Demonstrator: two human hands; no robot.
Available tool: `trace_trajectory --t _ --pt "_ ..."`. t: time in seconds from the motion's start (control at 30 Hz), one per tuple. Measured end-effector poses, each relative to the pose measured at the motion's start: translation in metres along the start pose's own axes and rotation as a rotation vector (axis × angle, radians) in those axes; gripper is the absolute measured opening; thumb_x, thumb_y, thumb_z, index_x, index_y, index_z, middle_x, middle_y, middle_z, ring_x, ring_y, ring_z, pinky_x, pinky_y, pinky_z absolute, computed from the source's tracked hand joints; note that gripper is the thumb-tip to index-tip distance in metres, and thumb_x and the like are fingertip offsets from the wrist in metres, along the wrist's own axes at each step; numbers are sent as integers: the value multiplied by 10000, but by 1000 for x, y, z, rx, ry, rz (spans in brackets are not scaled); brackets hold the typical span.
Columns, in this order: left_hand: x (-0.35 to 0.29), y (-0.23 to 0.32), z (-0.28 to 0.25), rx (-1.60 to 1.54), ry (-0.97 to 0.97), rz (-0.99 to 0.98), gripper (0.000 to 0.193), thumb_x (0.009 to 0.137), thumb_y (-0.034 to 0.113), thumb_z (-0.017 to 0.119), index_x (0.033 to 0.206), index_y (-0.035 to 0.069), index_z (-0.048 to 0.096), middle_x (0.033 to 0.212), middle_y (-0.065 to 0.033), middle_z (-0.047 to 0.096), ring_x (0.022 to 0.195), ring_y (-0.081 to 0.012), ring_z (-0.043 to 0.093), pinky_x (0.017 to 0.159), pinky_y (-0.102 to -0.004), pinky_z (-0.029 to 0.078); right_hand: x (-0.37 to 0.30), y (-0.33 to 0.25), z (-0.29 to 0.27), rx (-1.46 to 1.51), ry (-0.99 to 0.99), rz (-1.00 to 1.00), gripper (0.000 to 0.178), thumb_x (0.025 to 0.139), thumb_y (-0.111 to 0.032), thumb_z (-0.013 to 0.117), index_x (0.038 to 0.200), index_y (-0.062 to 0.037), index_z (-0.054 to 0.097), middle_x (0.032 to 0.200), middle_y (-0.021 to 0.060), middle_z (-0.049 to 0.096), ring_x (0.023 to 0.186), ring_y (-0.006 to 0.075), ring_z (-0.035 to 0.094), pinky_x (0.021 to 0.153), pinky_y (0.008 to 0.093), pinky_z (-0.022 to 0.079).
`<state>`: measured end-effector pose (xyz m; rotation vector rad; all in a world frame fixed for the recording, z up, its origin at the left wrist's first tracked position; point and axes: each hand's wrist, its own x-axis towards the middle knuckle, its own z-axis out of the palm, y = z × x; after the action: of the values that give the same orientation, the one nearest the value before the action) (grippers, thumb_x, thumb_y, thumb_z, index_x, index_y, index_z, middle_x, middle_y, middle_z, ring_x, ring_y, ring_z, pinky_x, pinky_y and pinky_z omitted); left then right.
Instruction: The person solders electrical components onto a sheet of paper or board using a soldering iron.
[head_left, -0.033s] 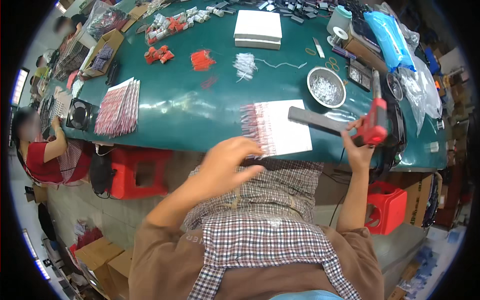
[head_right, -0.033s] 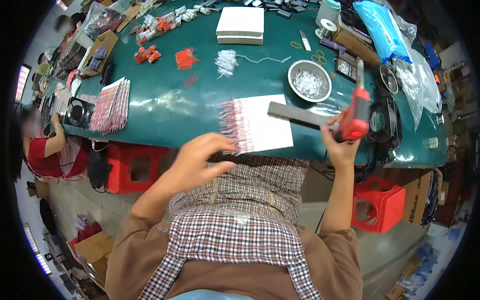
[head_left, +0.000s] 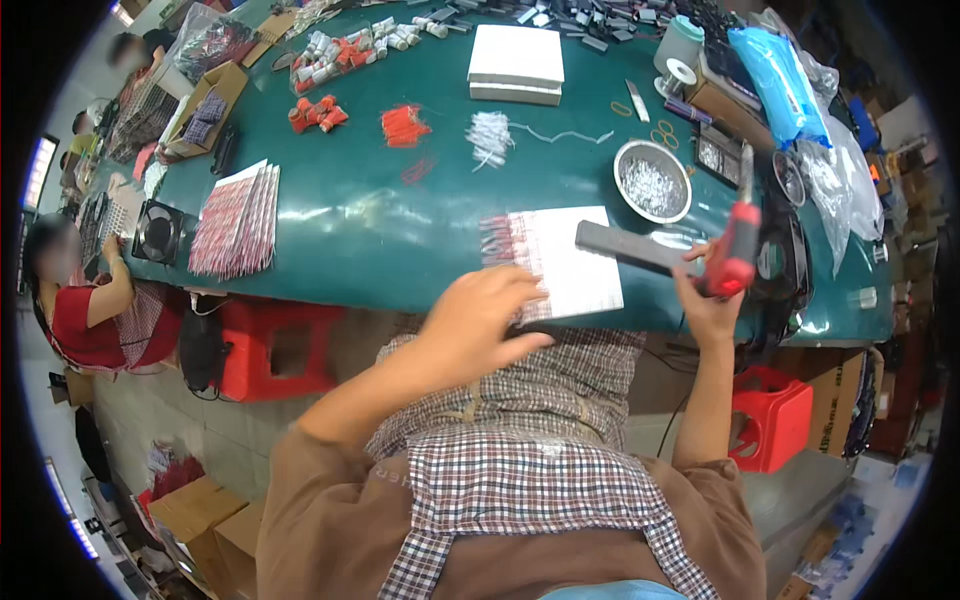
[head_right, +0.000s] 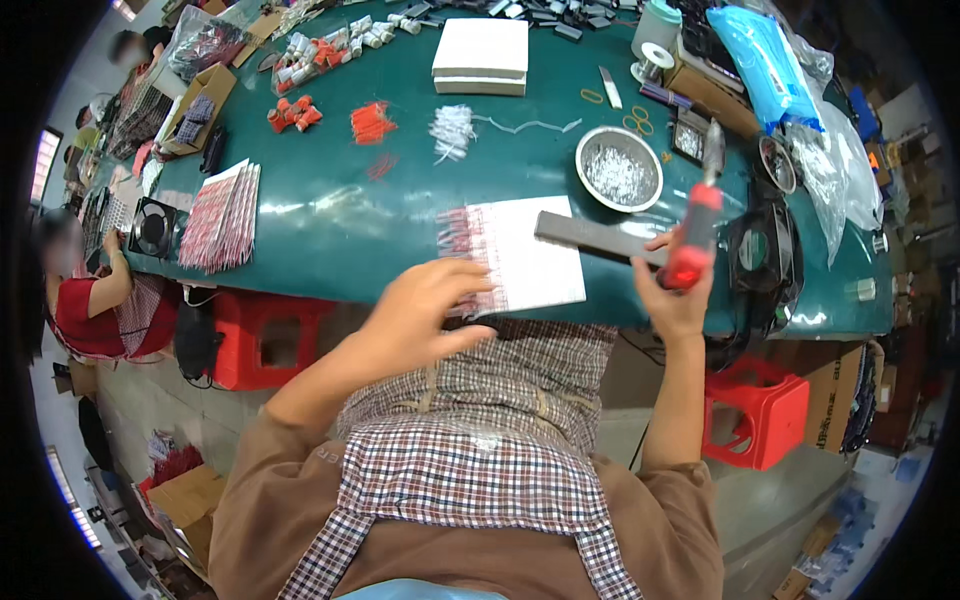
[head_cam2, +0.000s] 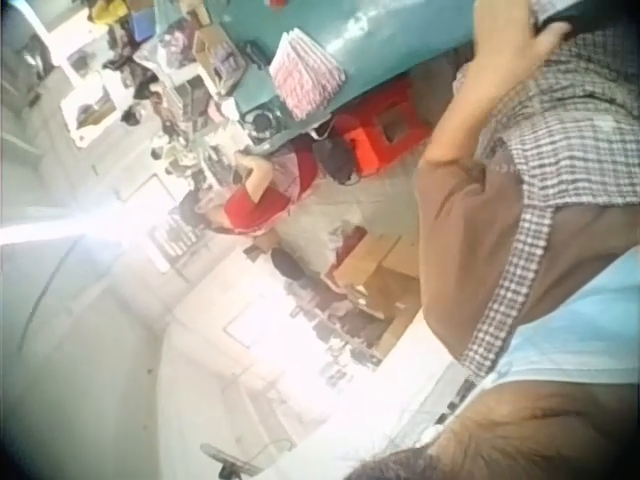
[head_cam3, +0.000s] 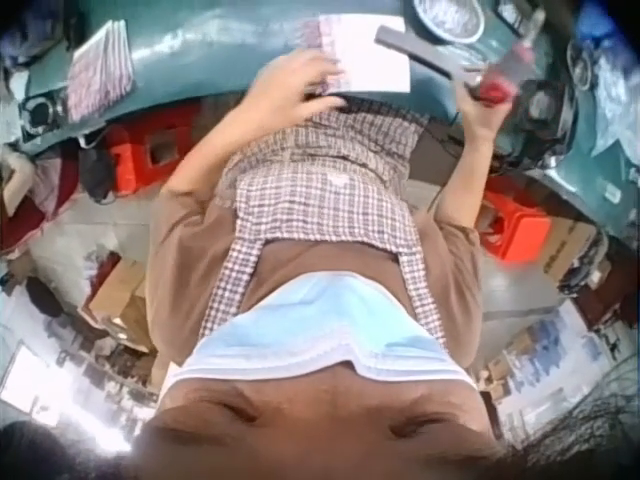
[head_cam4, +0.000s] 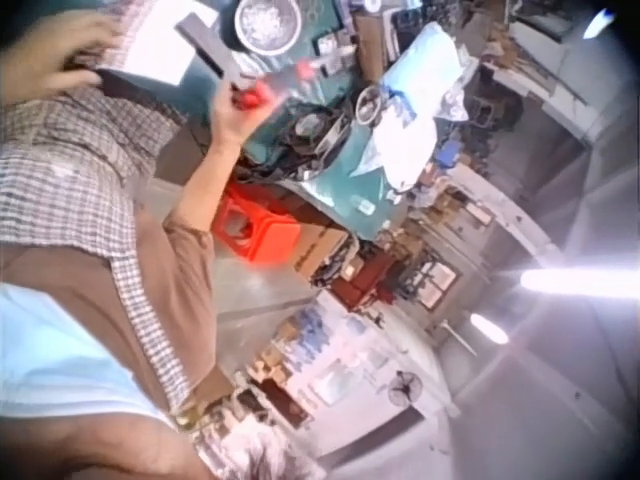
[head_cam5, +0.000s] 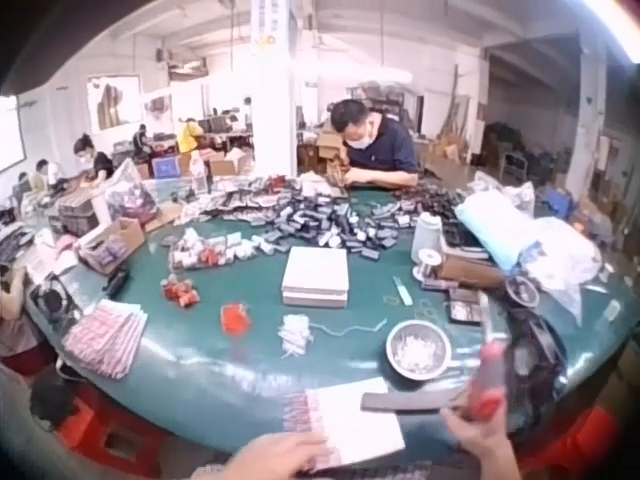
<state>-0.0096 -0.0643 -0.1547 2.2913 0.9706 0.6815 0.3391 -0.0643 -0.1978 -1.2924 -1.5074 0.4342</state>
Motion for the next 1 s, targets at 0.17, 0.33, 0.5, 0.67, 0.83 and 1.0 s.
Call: trace_trajectory --t 0.17,0.33,0.5,0.67,0.83,1.0 --pt "69 -18 46 460 -163 55 1245 656 705 802 1468 -140 383 1580 -369 281 1504 -484 251 1240 -533 204 8 2 17 -552 -180 -211 619 731 -62 836 1246 -22 494 1022 253 552 910 499 578 754 511 500" --pt "61 -53 71 405 -171 17 1292 654 784 742 1502 -116 365 1594 -345 280 1515 -472 231 1241 -549 181 -2 21 27 -582 -190 -257 575 746 -76 827 1221 -27 507 1001 234 561 894 490 587 731 533 487" --pt "61 -56 72 377 -152 55 1251 712 779 700 1529 -93 328 1624 -299 259 1537 -438 203 1243 -541 184 1 23 24 -508 -182 -135 578 757 -140 846 1230 -41 529 1038 220 569 941 484 583 781 527 491" --pt "60 -54 75 381 -155 42 1223 701 724 745 1504 -114 357 1617 -303 266 1523 -439 231 1234 -546 199 -1 33 24 -415 -102 -119 487 757 -33 783 1182 -46 545 1005 193 554 938 451 576 804 484 473" --pt "54 -51 67 407 -177 22 1207 695 692 774 1501 -108 363 1606 -303 287 1515 -431 254 1225 -549 217 -5 39 25 -448 -76 -113 519 662 47 765 1112 -38 520 1011 169 567 912 409 592 807 438 485" --pt "41 -61 49 402 -224 14 1202 713 691 769 1509 -105 348 1608 -309 274 1520 -425 245 1224 -548 216 -8 37 31 -429 -62 -62 590 606 37 802 1123 -53 532 968 142 586 916 377 618 817 436 501"
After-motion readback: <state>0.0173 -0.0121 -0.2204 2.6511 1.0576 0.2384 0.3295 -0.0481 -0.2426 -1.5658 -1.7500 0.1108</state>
